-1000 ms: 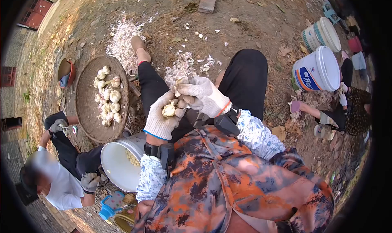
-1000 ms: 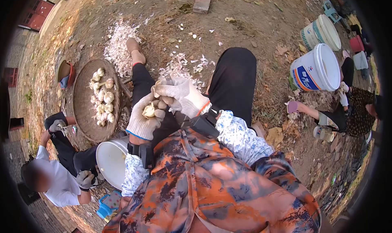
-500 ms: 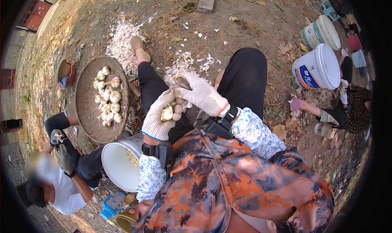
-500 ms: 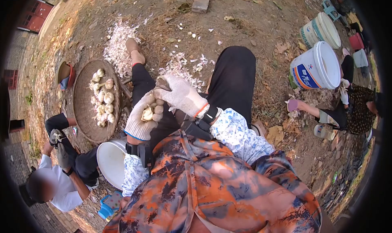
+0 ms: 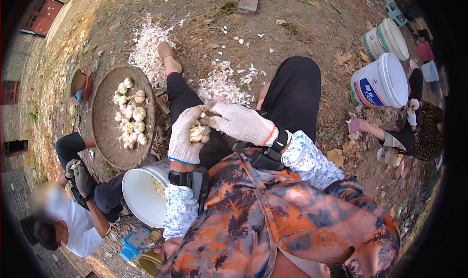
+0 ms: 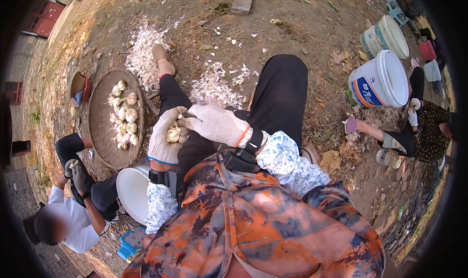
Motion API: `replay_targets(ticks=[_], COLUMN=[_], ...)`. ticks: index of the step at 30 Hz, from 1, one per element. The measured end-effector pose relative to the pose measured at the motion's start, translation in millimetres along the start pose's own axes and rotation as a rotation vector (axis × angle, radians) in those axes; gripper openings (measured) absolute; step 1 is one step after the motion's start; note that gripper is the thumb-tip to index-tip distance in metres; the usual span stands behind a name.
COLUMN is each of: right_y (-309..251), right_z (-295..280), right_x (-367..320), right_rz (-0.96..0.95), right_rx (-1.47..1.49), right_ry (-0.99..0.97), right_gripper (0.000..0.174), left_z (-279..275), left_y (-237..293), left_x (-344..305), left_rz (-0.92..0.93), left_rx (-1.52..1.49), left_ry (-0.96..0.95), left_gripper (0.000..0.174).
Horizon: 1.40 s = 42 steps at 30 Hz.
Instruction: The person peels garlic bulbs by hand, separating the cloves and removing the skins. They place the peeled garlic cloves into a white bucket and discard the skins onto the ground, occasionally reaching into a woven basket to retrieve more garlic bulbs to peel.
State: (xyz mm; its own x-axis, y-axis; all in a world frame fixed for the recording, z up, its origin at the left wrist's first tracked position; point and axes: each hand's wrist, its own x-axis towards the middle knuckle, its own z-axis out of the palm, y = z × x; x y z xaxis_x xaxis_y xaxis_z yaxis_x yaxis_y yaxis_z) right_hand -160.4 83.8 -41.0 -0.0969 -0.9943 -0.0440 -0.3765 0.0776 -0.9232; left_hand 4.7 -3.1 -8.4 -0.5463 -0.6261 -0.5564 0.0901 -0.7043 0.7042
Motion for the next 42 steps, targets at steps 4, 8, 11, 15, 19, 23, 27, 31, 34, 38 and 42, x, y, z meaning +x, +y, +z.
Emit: replay_targets(ticks=[4, 8, 11, 15, 19, 23, 27, 31, 34, 38, 42], right_y=[1, 7, 3, 6, 15, 15, 1, -16, -16, -20, -19], right_z=[-1, -1, -5, -6, -4, -2, -22, -36, -28, -25, -18], right_x=[-3, -5, -4, -2, 1, 2, -4, -4, 4, 9, 8], right_rz=[-0.134, -0.326, -0.338, -0.355, -0.312, -0.256, 0.029, 0.258, 0.284, 0.217, 0.234], right_rx=[-0.087, -0.127, -0.21, -0.103, -0.103, 0.066, 0.49, 0.622, 0.6, 0.479, 0.496], right_ry=[0.013, 0.094, 0.072, 0.164, 0.15, 0.122, -0.12, -0.128, -0.042, 0.018, 0.072], right_gripper=[0.032, 0.027, 0.022, 0.02, 0.021, 0.027, 0.032, 0.028, 0.025, 0.022, 0.019], left_z=[-3, -12, -21, 5, 10, 12, 0, 11, 23, 27, 28], left_y=[5, 5, -1, 2, 8, 9, 8, 12, 10, 11, 9], left_x=[-2, 2, 10, 5, -5, -2, 4, -3, -7, -5, -2], left_rz=[-0.113, -0.253, -0.28, 0.036, 0.093, 0.046, 0.025, 0.095, 0.142, 0.155, 0.161], left_rx=[-0.046, -0.136, -0.247, 0.069, 0.197, 0.262, -0.047, 0.117, 0.258, 0.384, 0.285], left_ry=[-0.013, -0.084, -0.203, -0.005, -0.093, -0.062, -0.089, 0.021, 0.066, 0.062, 0.081], left_gripper=[0.026, 0.025, 0.024, 0.031, 0.035, 0.033, 0.029, 0.026, 0.027, 0.03, 0.029])
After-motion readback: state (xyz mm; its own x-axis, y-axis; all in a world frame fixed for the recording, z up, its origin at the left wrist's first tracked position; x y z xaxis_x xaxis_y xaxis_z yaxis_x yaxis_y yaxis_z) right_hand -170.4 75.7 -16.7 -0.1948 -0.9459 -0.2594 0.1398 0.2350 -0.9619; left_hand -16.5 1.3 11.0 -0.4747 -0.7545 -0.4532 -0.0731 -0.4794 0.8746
